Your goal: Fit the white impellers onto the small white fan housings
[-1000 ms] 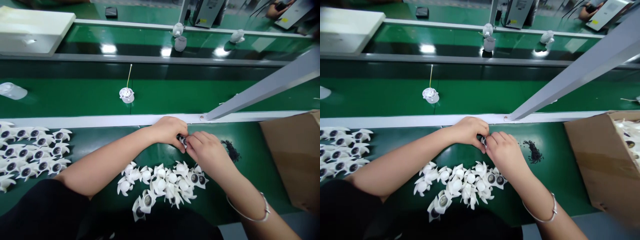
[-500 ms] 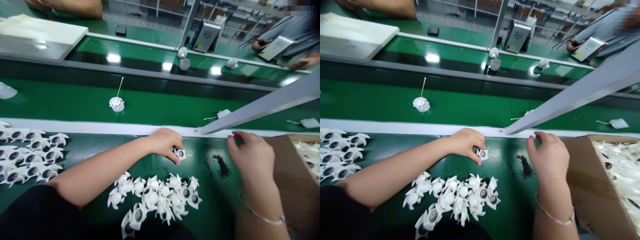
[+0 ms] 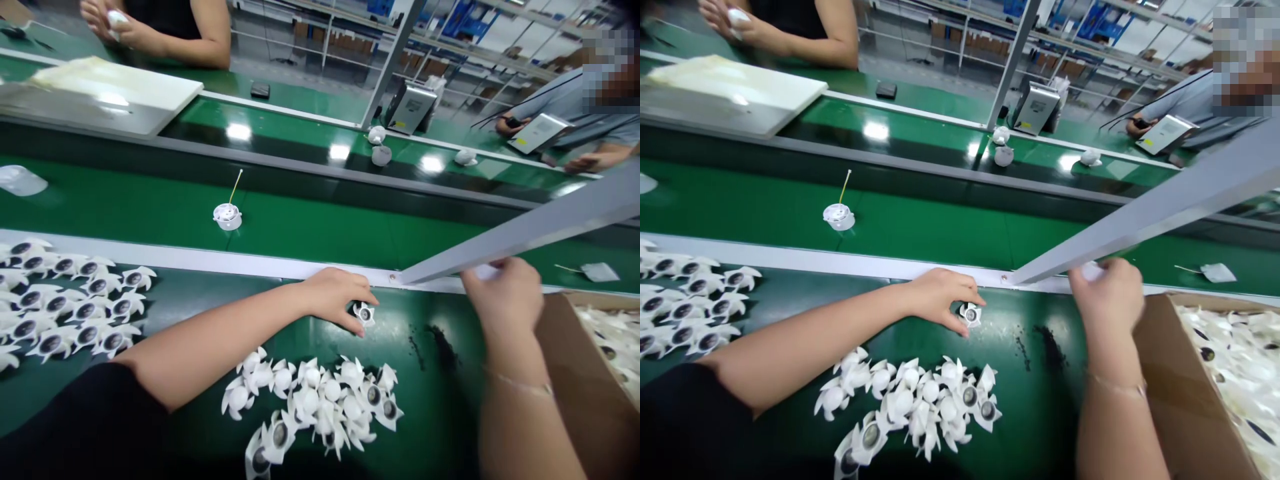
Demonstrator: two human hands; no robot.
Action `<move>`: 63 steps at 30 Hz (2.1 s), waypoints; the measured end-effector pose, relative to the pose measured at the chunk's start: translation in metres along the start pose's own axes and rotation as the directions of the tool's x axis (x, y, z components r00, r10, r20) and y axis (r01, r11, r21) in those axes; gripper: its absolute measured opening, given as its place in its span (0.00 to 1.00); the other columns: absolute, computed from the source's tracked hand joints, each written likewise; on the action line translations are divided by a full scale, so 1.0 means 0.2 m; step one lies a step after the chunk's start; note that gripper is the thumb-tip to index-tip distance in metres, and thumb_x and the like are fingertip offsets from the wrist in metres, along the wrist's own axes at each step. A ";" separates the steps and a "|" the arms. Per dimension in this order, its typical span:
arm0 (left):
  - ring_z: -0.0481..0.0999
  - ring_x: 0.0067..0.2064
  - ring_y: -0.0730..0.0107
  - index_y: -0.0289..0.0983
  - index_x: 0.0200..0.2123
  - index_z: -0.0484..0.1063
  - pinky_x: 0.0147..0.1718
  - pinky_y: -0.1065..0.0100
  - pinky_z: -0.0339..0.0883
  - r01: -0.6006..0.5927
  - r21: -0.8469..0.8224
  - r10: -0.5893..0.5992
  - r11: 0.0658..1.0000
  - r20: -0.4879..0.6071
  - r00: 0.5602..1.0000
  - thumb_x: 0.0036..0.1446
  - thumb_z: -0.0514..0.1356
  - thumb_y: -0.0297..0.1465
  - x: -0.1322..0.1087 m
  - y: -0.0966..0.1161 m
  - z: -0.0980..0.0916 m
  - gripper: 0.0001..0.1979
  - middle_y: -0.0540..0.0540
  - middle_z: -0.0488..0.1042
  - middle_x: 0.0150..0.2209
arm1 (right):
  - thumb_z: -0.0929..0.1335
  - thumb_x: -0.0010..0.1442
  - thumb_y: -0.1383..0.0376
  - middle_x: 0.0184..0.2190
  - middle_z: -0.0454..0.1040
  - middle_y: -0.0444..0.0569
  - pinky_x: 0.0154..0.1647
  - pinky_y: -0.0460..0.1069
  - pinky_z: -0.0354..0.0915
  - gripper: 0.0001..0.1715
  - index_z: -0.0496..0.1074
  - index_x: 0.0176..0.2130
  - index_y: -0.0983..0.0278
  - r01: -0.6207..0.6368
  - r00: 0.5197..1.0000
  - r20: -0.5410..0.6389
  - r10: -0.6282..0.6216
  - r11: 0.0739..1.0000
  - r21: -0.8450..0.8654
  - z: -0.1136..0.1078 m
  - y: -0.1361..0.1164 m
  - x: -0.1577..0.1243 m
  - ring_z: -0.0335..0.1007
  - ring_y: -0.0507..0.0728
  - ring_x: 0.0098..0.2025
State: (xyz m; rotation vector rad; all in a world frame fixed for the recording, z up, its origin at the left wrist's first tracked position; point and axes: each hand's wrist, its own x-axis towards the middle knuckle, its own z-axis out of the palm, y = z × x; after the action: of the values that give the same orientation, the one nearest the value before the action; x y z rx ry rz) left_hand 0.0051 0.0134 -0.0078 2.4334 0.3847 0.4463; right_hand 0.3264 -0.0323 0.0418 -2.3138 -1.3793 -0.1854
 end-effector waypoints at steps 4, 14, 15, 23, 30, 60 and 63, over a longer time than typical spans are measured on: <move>0.74 0.36 0.73 0.45 0.56 0.71 0.35 0.70 0.63 0.107 -0.170 -0.115 0.980 -0.038 0.993 0.52 0.66 0.52 0.02 0.01 -0.02 0.32 0.48 0.74 0.53 | 0.70 0.57 0.47 0.43 0.76 0.57 0.46 0.67 0.70 0.23 0.71 0.47 0.56 -0.185 0.981 0.016 0.191 0.919 0.347 -0.18 -0.02 -0.44 0.74 0.70 0.44; 0.67 0.31 0.79 0.38 0.48 0.76 0.34 0.71 0.66 0.145 -0.478 -0.260 0.866 -0.184 0.948 0.55 0.66 0.45 0.03 -0.03 -0.02 0.22 0.45 0.72 0.47 | 0.73 0.58 0.64 0.53 0.73 0.54 0.53 0.58 0.72 0.09 0.76 0.42 0.60 0.409 0.829 0.079 -0.554 0.697 0.589 -0.03 -0.36 -0.74 0.73 0.61 0.53; 0.68 0.31 0.79 0.38 0.48 0.76 0.34 0.71 0.66 0.138 -0.469 -0.242 0.873 -0.171 0.955 0.54 0.67 0.44 0.03 -0.03 -0.03 0.22 0.45 0.72 0.46 | 0.72 0.59 0.65 0.54 0.73 0.55 0.52 0.58 0.72 0.09 0.77 0.42 0.60 0.462 0.799 0.070 -0.597 0.684 0.565 -0.02 -0.37 -0.73 0.73 0.62 0.53; 0.69 0.32 0.80 0.38 0.42 0.79 0.35 0.73 0.64 0.104 -0.379 -0.114 0.920 -0.004 0.993 0.56 0.67 0.38 0.05 -0.05 -0.08 0.13 0.46 0.73 0.44 | 0.70 0.63 0.67 0.52 0.76 0.56 0.48 0.56 0.75 0.10 0.79 0.45 0.62 0.502 0.786 0.071 -0.614 0.702 0.505 0.03 -0.38 -0.73 0.77 0.60 0.49; 0.68 0.31 0.79 0.40 0.47 0.76 0.34 0.72 0.64 0.137 -0.322 -0.127 0.937 0.050 0.991 0.58 0.65 0.36 0.06 0.00 -0.09 0.14 0.47 0.73 0.46 | 0.73 0.60 0.64 0.49 0.79 0.53 0.49 0.53 0.76 0.08 0.81 0.41 0.61 0.434 0.779 0.136 -0.612 0.683 0.587 0.04 -0.33 -0.67 0.79 0.60 0.46; 0.69 0.33 0.74 0.39 0.52 0.75 0.35 0.71 0.64 0.096 -0.201 -0.058 0.975 0.185 0.981 0.56 0.65 0.41 0.00 0.13 -0.07 0.22 0.44 0.74 0.44 | 0.65 0.67 0.67 0.37 0.77 0.52 0.40 0.53 0.68 0.10 0.76 0.40 0.65 0.633 0.753 0.152 -0.641 0.768 0.104 -0.07 0.05 -0.86 0.72 0.59 0.38; 0.70 0.34 0.73 0.40 0.54 0.74 0.35 0.71 0.64 0.036 -0.190 -0.007 0.981 0.150 0.989 0.47 0.71 0.44 0.00 0.11 -0.05 0.31 0.44 0.74 0.48 | 0.64 0.67 0.67 0.35 0.76 0.52 0.38 0.53 0.65 0.11 0.75 0.38 0.66 0.704 0.698 0.205 -0.686 0.710 -0.016 -0.06 0.04 -0.83 0.71 0.59 0.36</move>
State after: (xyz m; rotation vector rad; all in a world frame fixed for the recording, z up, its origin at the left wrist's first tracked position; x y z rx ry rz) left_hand 0.0047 0.0019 0.0138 2.2549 0.2897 0.2759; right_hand 0.2536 -0.1742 -0.0042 -1.7752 -2.3522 -0.2678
